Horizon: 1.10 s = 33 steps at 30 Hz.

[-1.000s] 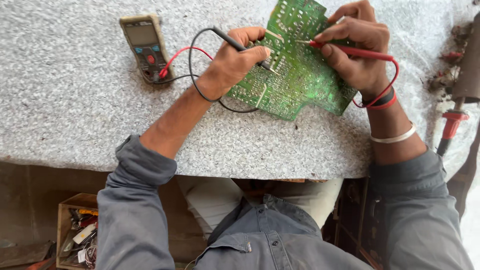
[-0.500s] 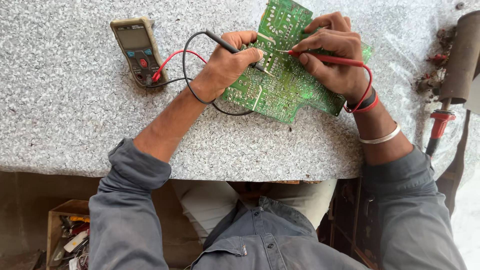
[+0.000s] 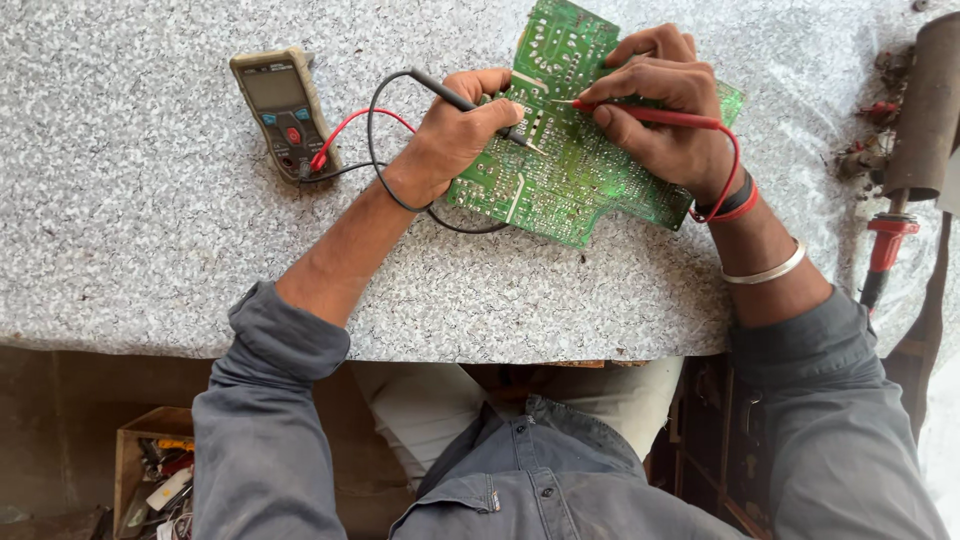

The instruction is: The person holds a green circuit board on a stone workbench and probes its components with the red and black leads of a multimeter, repositioning the board and the probe tips to test different points across the board.

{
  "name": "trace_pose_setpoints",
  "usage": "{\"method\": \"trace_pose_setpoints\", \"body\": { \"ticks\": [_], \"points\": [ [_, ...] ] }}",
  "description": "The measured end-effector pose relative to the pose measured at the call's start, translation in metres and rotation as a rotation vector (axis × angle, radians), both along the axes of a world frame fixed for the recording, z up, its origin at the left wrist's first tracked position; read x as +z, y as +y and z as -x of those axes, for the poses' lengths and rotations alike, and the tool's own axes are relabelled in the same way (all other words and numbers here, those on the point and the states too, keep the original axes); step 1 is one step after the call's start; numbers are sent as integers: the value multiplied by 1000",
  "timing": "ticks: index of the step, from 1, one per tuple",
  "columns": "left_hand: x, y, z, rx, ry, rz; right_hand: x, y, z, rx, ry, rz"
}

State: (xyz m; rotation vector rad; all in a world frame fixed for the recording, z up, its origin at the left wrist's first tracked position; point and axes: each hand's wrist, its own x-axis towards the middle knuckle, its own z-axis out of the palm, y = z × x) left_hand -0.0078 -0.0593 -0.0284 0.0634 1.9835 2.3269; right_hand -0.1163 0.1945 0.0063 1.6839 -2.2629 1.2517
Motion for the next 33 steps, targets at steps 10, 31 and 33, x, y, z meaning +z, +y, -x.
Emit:
{"method": "trace_pose_setpoints", "body": {
  "ticks": [10, 31, 33],
  "points": [
    [-4, -3, 6, -29, -129, -40, -5, -6, 6, 19, -29, 8],
    [16, -11, 5, 73, 41, 272, 0, -26, -4, -3, -55, 64],
    [18, -11, 5, 101, 78, 282, 3, -29, -6, -17, -31, 57]
  ]
}}
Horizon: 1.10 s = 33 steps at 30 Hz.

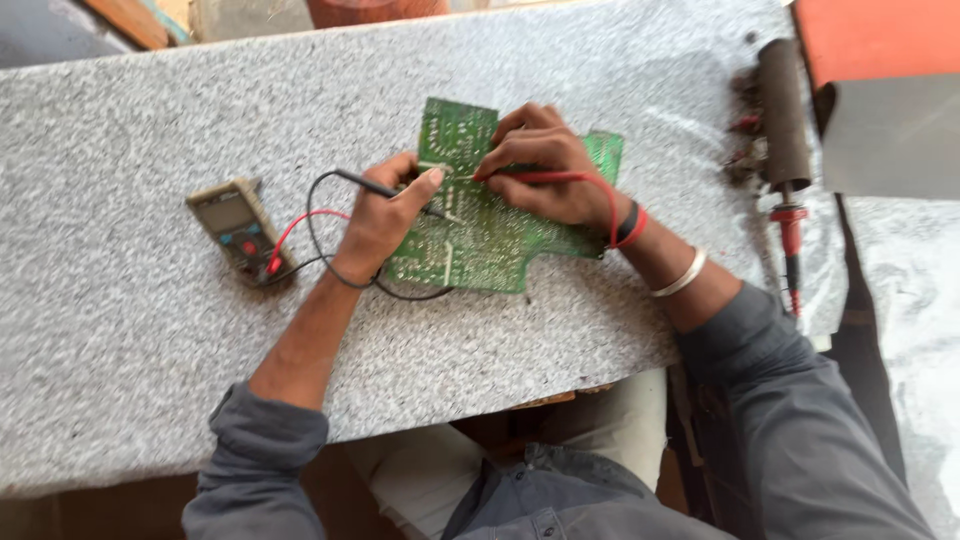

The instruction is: The person holds a green circuit board on a stone workbench and probes its components with the red and black leads of a multimeter, repositioning the board and the probe tips to test different points across the board.

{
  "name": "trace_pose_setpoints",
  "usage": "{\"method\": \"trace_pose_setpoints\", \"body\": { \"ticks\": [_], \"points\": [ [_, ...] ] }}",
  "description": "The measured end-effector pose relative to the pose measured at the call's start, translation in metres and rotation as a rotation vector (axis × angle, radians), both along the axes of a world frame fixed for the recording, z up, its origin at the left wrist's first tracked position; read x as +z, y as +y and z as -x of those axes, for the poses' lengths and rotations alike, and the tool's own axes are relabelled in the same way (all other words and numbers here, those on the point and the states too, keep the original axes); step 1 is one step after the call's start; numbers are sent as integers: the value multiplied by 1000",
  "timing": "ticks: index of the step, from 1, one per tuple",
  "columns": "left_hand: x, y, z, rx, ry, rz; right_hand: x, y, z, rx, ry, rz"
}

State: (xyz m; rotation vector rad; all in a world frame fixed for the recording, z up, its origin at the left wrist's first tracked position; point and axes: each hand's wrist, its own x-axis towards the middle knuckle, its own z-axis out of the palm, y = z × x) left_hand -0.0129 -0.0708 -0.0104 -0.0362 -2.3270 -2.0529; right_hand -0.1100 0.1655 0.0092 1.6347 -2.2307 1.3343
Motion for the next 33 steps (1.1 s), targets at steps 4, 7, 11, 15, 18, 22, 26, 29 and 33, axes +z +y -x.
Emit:
{"method": "trace_pose_setpoints", "body": {
  "ticks": [4, 7, 11, 15, 18, 22, 26, 29, 33],
  "points": [
    [3, -4, 2, 40, 17, 42, 5, -7, 0, -5, -12, -1],
    [3, -8, 6, -11, 174, 162, 8, -13, 2, 1, -4, 12],
    [6, -8, 13, 37, 174, 178, 17, -16, 6, 45, -18, 47],
    [19, -7, 22, 46, 152, 191, 28, -25, 5, 24, -61, 47],
    [31, -6, 26, -7, 60, 105, 33, -33, 7, 36, 11, 10],
    [40, -6, 26, -64, 20, 80, 36, -36, 7, 45, -23, 34],
    [45, -13, 21, -92, 63, 128, 30, -34, -2, 51, -25, 29],
    [43, -17, 16, -149, -11, 90, 22, -31, -12, 39, -22, 10],
    [37, -17, 11, -100, -44, 222, 11, -25, -15, 30, -23, -38]
  ]
}}
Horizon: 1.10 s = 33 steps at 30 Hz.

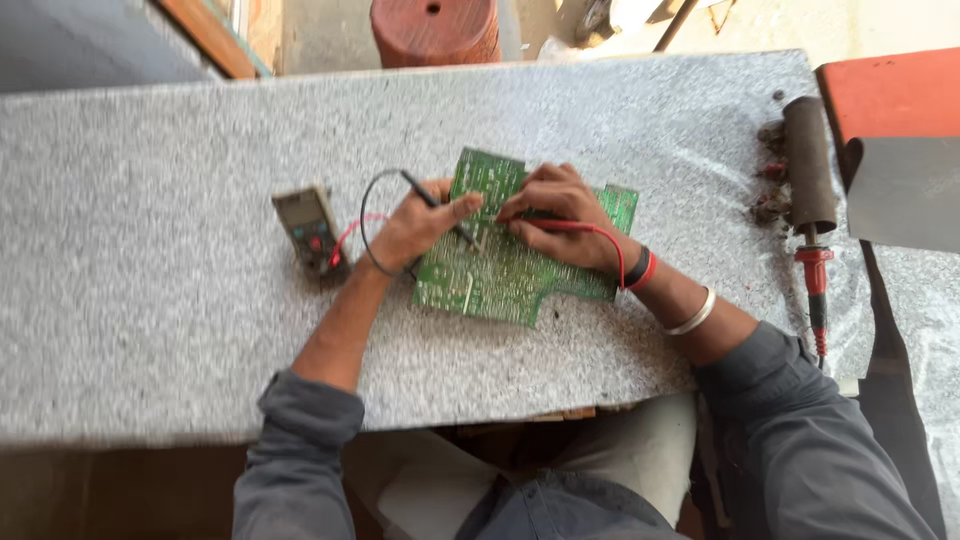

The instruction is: The person holds a green circuit board on a stone workbench and probes its components with the red and black leads of a multimeter, repositioning the board and the probe tips to test different points across the board.

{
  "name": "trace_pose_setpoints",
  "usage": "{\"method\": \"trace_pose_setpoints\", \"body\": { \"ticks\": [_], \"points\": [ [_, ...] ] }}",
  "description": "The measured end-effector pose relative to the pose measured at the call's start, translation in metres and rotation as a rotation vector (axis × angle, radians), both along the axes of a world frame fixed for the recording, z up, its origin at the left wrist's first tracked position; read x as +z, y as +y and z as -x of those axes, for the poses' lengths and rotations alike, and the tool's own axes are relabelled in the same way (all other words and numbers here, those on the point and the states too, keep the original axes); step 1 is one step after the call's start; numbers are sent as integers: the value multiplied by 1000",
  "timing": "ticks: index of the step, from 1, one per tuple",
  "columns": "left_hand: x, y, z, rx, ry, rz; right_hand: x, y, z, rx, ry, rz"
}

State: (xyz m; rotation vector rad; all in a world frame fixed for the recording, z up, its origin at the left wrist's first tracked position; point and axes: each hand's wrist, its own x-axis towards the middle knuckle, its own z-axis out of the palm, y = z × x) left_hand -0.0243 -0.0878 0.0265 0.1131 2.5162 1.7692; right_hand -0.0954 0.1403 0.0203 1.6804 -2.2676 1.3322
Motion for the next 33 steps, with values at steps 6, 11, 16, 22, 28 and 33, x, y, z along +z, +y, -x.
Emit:
{"method": "trace_pose_setpoints", "body": {
  "ticks": [6, 11, 16, 22, 28, 33],
  "points": [
    [-8, 3, -5, -5, 108, 141, -11, 11, 2, 5, -32, -12],
    [-12, 1, -8, 20, 166, 345, -16, 18, 0, 19, -41, -8],
    [-16, 1, -16, 130, 408, 465, -16, 21, 1, 26, -81, -19],
    [-20, 1, -22, 294, 543, 532, -18, 20, 0, 17, -50, -20],
    [-27, 5, -27, 209, 553, 474, -18, 20, -1, -1, 28, -37],
    [-27, 6, -23, 123, 578, 353, -18, 18, -5, -15, 107, -51]
  ]
}}
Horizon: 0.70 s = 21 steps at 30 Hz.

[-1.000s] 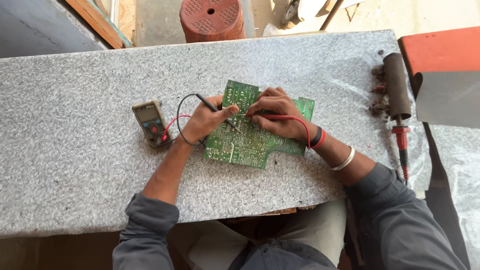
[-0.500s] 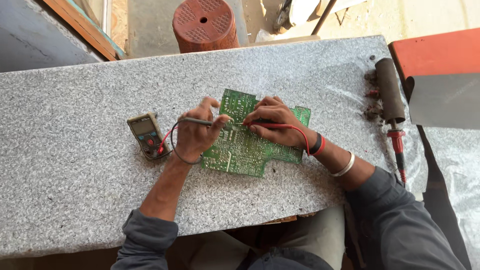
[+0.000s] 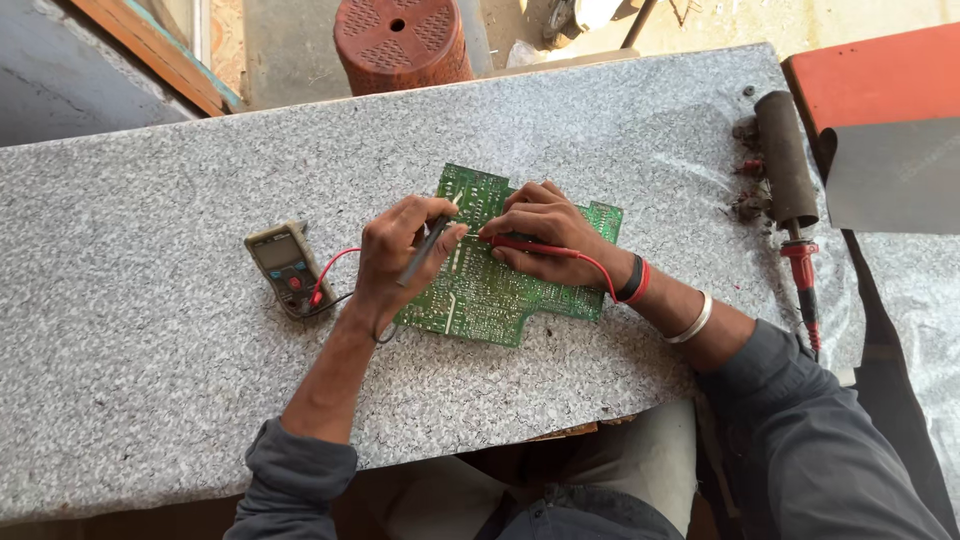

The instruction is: The person holds a green circuit board on a stone workbench and probes its components with the red and black leads of a multimeter, repositioning the board and the probe tips to test different points across the board.

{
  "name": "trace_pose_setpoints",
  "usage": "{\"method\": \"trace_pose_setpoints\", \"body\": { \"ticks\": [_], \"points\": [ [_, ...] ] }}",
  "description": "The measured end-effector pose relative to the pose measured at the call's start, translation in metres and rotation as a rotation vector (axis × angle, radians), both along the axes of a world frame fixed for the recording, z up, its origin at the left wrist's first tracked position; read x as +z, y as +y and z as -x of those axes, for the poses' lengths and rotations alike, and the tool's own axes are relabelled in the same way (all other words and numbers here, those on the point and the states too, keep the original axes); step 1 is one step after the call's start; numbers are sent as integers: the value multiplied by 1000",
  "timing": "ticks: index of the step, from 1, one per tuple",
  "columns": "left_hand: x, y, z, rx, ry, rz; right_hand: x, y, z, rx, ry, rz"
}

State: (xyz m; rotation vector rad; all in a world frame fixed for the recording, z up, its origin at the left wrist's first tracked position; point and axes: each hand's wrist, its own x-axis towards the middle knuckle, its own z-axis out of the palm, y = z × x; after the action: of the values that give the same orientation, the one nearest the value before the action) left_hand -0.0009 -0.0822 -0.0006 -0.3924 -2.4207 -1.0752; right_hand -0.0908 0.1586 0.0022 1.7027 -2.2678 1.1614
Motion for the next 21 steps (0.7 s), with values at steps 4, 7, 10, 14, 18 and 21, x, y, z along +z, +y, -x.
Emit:
{"method": "trace_pose_setpoints", "body": {
  "ticks": [4, 7, 10, 14, 18, 21],
  "points": [
    [2, 1, 0, -31, 106, 126, 3, 4, 4, 84, -3, 24],
    [3, 2, 1, -28, 36, 112, 8, 14, 16, 163, -13, 11],
    [5, 2, 3, -27, 54, 101, 10, 21, 25, 113, -38, 12],
    [7, 5, 3, -22, -4, 25, 7, 19, 27, 85, 96, -11],
    [7, 7, 4, -19, -62, -72, 5, 16, 26, 49, 195, -56],
    [4, 7, 4, -17, -81, -90, 7, 16, 26, 40, 88, -47]
  ]
}}
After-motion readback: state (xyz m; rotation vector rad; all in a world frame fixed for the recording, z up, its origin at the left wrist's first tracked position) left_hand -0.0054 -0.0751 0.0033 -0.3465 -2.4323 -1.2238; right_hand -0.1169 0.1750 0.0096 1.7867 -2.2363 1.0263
